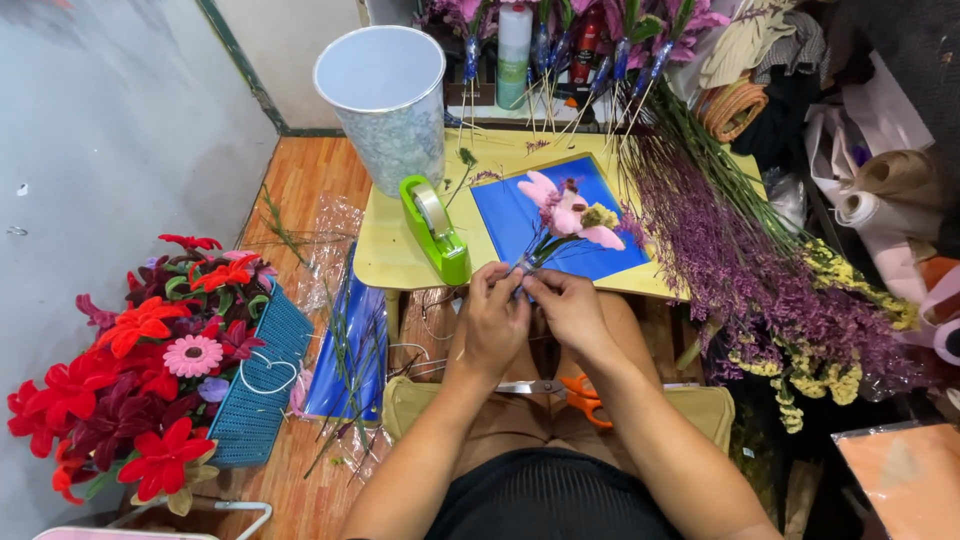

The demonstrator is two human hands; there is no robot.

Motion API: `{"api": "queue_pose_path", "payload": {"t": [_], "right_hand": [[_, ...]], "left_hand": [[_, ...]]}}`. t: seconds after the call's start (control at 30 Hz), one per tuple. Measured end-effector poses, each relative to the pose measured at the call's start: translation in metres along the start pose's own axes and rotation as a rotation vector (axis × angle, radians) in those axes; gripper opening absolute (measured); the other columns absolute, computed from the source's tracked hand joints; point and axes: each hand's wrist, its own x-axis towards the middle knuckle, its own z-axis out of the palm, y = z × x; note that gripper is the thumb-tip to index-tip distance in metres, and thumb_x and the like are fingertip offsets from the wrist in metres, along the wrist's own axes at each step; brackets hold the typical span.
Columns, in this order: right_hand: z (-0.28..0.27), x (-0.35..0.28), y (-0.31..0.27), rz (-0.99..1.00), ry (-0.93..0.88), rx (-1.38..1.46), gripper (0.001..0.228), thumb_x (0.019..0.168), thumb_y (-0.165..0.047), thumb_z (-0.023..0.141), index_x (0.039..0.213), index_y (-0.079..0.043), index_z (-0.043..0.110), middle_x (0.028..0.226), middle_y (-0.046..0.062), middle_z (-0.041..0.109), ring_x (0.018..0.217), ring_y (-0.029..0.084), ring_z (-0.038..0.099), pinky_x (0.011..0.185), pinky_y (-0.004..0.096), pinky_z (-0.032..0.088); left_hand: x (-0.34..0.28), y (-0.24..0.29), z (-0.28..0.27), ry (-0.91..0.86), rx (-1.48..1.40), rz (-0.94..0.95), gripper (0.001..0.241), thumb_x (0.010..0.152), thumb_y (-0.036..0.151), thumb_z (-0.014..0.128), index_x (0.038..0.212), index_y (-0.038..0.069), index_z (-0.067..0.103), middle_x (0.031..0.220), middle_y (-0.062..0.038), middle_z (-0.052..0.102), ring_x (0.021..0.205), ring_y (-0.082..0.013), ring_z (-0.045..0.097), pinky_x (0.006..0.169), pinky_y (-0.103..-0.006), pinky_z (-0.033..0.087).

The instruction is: The person arranges artificial flowers on a blue mat, using orange scissors to trim the stems of purple and yellow flowers. They handle pink and red flowers, placing them into a white bucket and adjusting their positions on the mat.

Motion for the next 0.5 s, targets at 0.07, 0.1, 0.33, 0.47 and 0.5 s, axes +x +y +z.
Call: {"api": "queue_pose_path", "payload": {"t": [0.07, 0.1, 0.33, 0.47, 0.5], "right_hand": [[-0.001, -0.003, -0.016, -0.011, -0.015, 0.022, 0.024, 0.090, -0.023, 0.077, 0.107, -0.007, 0.081, 0.071, 0.006, 0.073, 0.063, 0.009, 0.062, 0.058, 0.025, 0.052], [-0.001, -0.007, -0.023, -0.015, -0.033, 0.042, 0.024, 0.090, -0.023, 0.077, 0.108, -0.007, 0.081, 0.071, 0.007, 0.073, 0.063, 0.009, 0.063, 0.059, 0.025, 0.052], [0.004, -0.006, -0.011, -0.095, 0.030, -0.022, 0.031, 0.086, -0.016, 0.081, 0.115, -0.006, 0.078, 0.078, 0.008, 0.072, 0.075, 0.012, 0.061, 0.070, 0.031, 0.054], [0.016, -0.026, -0.031, -0.157, 0.042, 0.163, 0.065, 0.081, -0.011, 0.085, 0.140, 0.000, 0.060, 0.098, 0.008, 0.079, 0.063, 0.001, 0.056, 0.058, 0.016, 0.049], [0.021, -0.029, -0.033, -0.163, 0.089, 0.178, 0.070, 0.079, -0.012, 0.088, 0.142, 0.001, 0.058, 0.101, 0.007, 0.080, 0.064, -0.001, 0.053, 0.058, 0.013, 0.046]], "left_hand": [[0.001, 0.006, -0.006, -0.008, -0.075, -0.012, 0.027, 0.084, 0.001, 0.071, 0.111, 0.005, 0.073, 0.118, -0.016, 0.066, 0.104, -0.0341, 0.071, 0.092, -0.0404, 0.057], [-0.001, 0.010, -0.011, -0.017, -0.147, -0.031, 0.024, 0.087, 0.001, 0.069, 0.111, 0.003, 0.074, 0.118, -0.019, 0.071, 0.105, -0.0366, 0.071, 0.093, -0.0423, 0.055], [-0.005, 0.003, -0.008, 0.100, -0.183, -0.074, 0.025, 0.086, 0.001, 0.075, 0.109, 0.009, 0.074, 0.115, -0.013, 0.074, 0.106, -0.0320, 0.071, 0.092, -0.0399, 0.056], [0.004, 0.007, -0.007, 0.265, -0.161, -0.135, 0.026, 0.081, -0.001, 0.079, 0.103, 0.007, 0.069, 0.100, -0.008, 0.075, 0.089, -0.0234, 0.075, 0.074, -0.0296, 0.061], [0.010, 0.009, -0.010, 0.286, -0.108, -0.042, 0.017, 0.083, 0.000, 0.078, 0.095, 0.009, 0.070, 0.097, -0.006, 0.074, 0.088, -0.0242, 0.073, 0.073, -0.0313, 0.061]]}}
